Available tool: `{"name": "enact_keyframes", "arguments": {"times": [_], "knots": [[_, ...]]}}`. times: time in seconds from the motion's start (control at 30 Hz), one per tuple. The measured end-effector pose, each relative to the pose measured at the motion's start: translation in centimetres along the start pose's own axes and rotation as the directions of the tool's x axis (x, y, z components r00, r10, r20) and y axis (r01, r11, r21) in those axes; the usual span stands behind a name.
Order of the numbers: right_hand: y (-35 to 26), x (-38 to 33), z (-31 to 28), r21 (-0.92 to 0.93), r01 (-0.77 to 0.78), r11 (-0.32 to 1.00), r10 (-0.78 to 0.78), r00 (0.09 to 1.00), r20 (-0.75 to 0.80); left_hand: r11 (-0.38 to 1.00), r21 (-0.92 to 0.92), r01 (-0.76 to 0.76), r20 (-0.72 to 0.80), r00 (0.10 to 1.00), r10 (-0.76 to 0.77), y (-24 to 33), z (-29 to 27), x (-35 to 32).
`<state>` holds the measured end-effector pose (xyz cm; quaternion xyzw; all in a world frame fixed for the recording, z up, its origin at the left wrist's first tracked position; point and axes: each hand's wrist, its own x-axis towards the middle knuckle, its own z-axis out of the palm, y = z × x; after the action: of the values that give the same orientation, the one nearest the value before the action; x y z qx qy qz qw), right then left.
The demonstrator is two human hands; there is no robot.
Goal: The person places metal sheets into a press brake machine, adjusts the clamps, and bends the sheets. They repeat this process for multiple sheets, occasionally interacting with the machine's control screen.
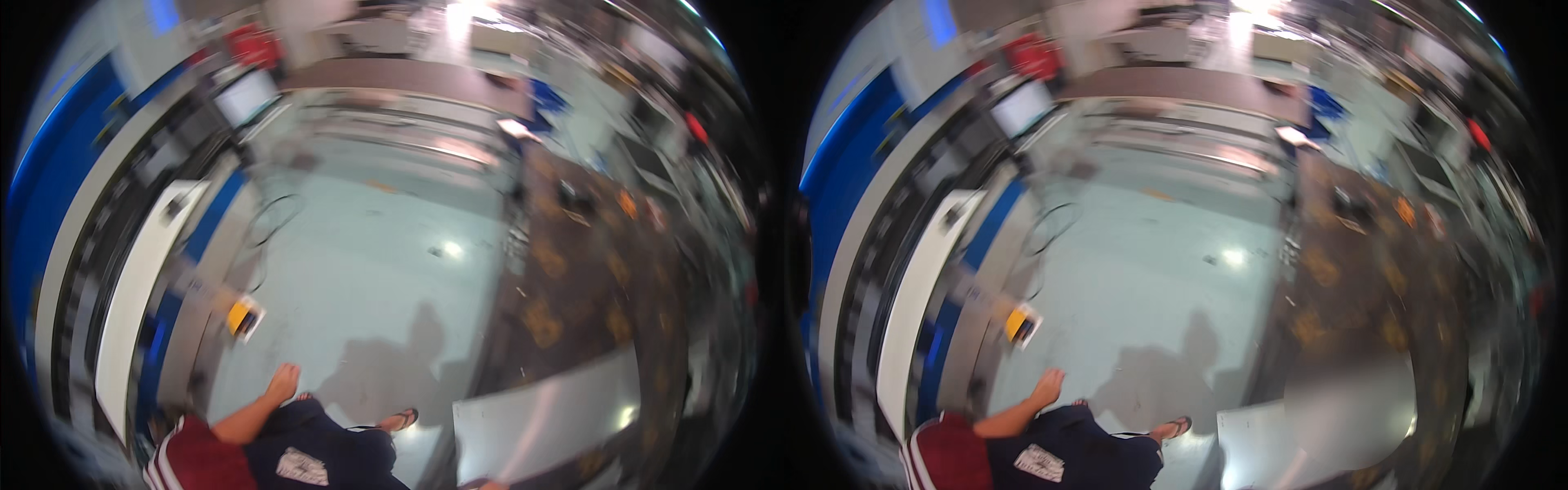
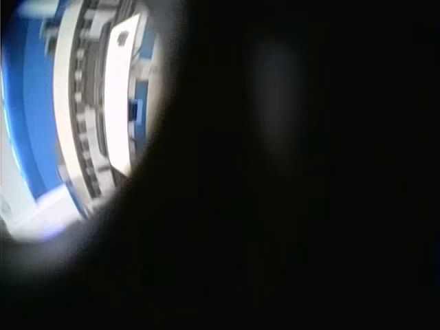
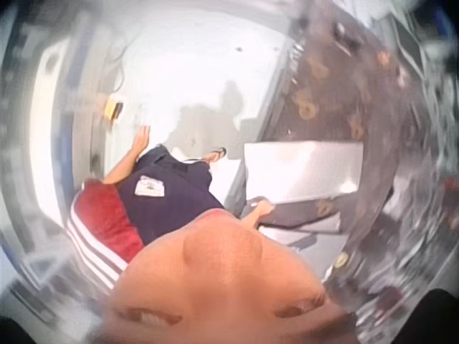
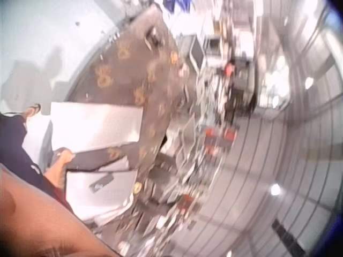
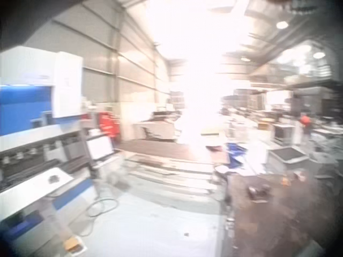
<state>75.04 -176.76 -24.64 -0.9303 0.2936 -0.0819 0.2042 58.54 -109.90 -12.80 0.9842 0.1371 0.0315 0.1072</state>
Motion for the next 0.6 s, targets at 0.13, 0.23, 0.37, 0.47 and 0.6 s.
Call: {"name": "enact_keyframes", "arguments": {"times": [0.13,0.23,0.37,0.47,0.6], "knots": [[-16.7,2.8,3.2,0.187,0.266,0.946,-0.293,0.947,0.133,0.998,0.034,0.044,-0.067,0.997,-0.042,-0.7,2.3,-0.4],[-28.9,1.0,1.5,0.3,0.396,0.868,-0.456,0.875,0.163,0.852,-0.279,0.443,0.087,0.895,-0.437,-2.5,3.8,-1.4],[-40.4,-4.3,-2.1,0.399,0.48,0.781,-0.575,0.802,0.161,0.697,-0.391,0.602,0.096,0.779,-0.619,-5.7,5.8,-4.6],[-46.0,-8.9,-3.8,0.437,0.507,0.743,-0.615,0.775,0.146,0.565,-0.42,0.71,0.17,0.673,-0.72,-9.1,6.4,-9.2],[-51.7,-16.4,-6.7,0.48,0.495,0.724,-0.607,0.788,0.103,0.5,-0.41,0.763,0.124,0.59,-0.798,-15.0,6.4,-14.3]]}}
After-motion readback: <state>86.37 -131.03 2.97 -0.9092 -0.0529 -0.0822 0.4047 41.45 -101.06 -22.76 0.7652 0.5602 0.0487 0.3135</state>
